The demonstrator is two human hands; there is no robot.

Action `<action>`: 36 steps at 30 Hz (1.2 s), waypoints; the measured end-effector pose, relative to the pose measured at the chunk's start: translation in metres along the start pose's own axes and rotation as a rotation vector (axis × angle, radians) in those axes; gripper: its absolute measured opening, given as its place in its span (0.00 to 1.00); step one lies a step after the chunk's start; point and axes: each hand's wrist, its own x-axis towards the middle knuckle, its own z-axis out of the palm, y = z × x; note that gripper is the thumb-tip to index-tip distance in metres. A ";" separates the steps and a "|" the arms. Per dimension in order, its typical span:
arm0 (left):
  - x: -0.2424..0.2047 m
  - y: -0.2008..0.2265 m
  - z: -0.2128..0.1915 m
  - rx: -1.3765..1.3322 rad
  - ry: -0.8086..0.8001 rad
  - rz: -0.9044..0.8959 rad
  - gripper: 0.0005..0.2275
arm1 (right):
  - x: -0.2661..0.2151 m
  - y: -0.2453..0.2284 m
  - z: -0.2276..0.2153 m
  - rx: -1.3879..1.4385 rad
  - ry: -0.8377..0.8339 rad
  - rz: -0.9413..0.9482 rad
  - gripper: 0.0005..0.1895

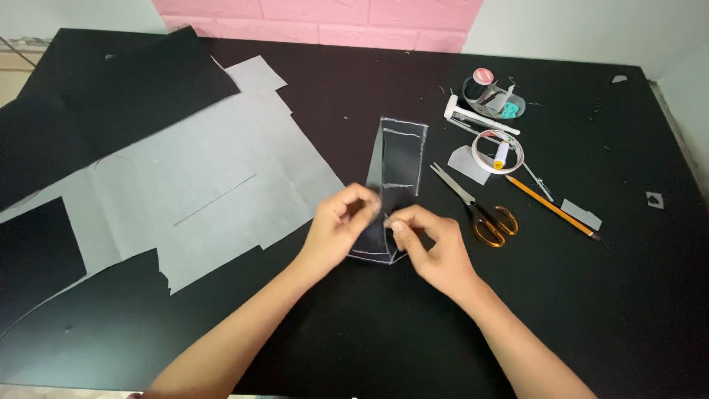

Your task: Hand-sewing and folding leather pieces to assemble a wallet on a workbench.

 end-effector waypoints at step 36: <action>-0.003 0.107 -0.117 -0.156 0.291 0.339 0.08 | 0.018 0.072 -0.024 -0.116 0.022 0.428 0.04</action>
